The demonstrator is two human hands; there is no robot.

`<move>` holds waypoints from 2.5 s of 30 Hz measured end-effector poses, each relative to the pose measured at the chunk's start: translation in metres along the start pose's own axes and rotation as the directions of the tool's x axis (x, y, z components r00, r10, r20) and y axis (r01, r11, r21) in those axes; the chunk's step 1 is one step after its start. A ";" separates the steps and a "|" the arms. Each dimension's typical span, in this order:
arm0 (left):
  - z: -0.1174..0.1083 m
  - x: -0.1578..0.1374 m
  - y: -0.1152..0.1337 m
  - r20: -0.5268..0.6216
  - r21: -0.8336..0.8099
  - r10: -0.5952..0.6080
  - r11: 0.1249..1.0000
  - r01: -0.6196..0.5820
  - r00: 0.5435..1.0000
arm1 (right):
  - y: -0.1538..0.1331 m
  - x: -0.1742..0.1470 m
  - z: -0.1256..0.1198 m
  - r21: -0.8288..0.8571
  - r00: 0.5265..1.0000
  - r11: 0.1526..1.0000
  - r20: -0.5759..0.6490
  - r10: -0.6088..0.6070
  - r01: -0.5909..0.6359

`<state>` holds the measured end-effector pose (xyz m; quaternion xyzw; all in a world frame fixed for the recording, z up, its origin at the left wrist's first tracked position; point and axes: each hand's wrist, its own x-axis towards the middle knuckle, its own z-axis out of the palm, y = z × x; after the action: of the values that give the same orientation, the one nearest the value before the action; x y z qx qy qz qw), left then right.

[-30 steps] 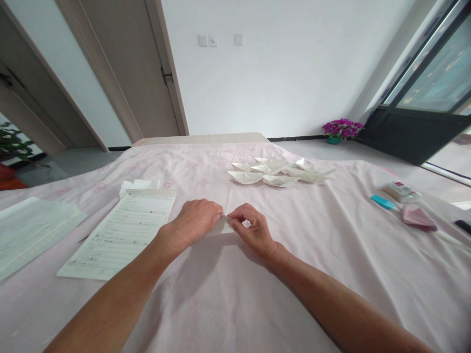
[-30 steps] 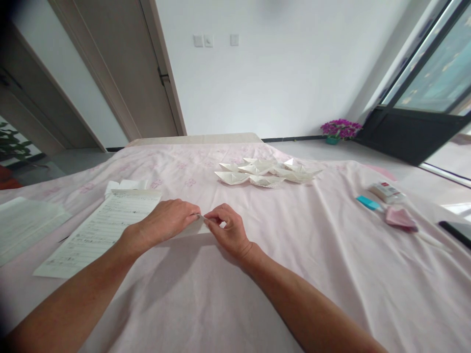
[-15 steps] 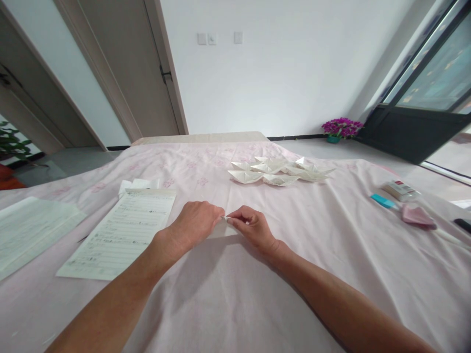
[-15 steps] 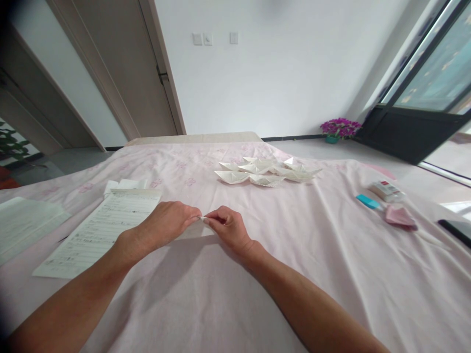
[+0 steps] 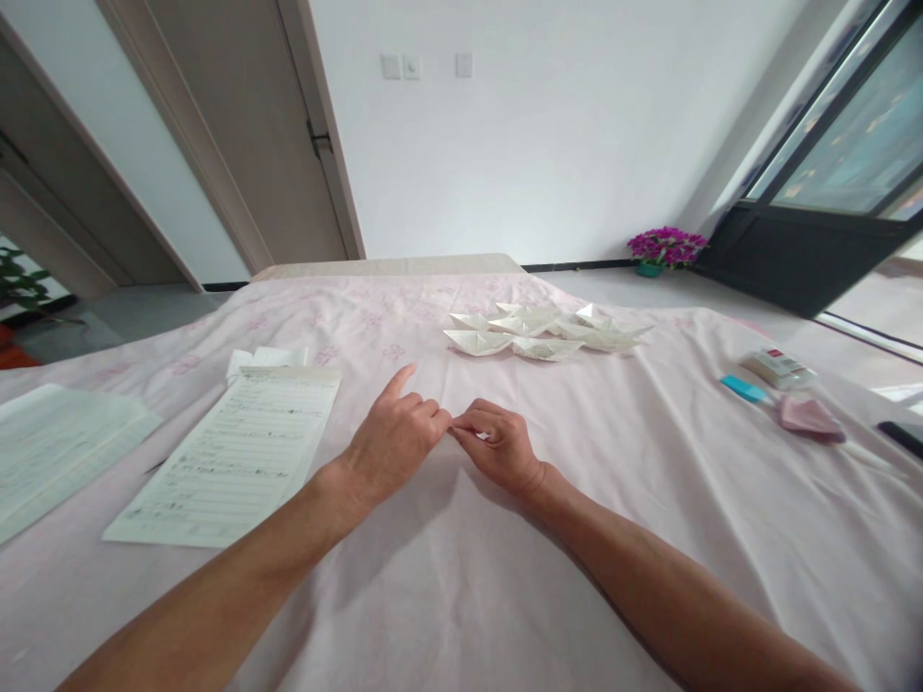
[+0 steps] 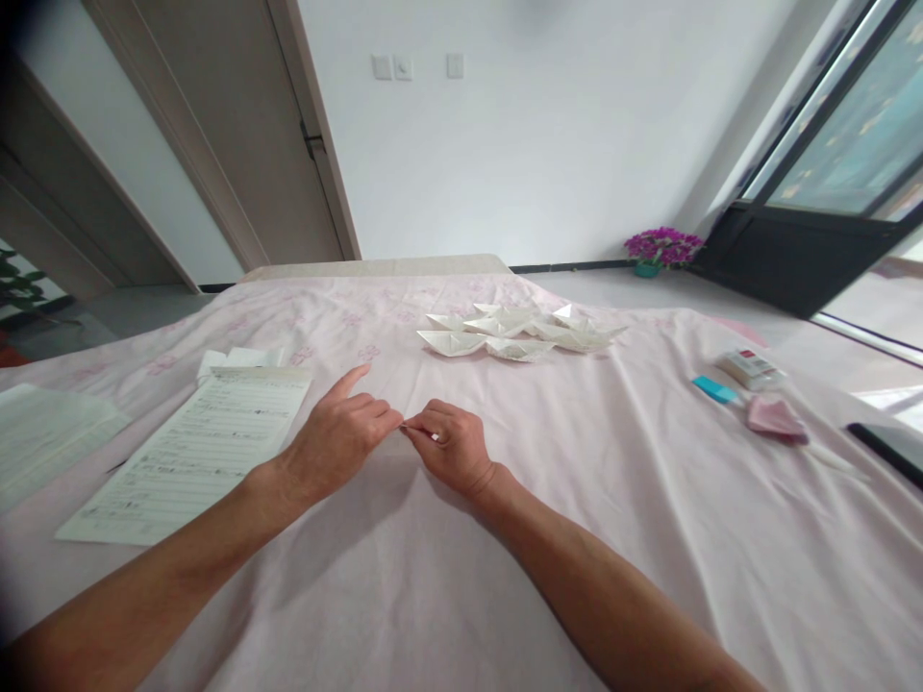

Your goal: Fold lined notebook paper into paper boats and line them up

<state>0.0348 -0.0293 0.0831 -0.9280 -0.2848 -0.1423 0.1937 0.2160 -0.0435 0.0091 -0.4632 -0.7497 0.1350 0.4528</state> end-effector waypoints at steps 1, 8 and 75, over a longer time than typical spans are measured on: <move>0.001 0.000 -0.002 -0.049 0.015 0.015 1.000 -0.014 0.999 | 0.001 0.001 0.001 -0.005 1.000 1.000 -0.028 0.007 -0.007; 0.034 -0.015 -0.003 -0.255 0.059 0.071 0.997 -0.058 0.964 | 0.011 0.004 0.000 -0.171 0.999 0.985 0.050 -0.007 0.015; 0.066 -0.033 0.019 0.167 -0.066 -0.350 0.929 0.364 0.922 | 0.005 0.002 0.006 -0.427 0.965 0.904 0.235 0.113 -0.002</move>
<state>0.0301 -0.0304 0.0072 -0.8768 -0.4560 -0.1172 0.0975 0.2140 -0.0376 0.0037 -0.5514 -0.7987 0.0410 0.2374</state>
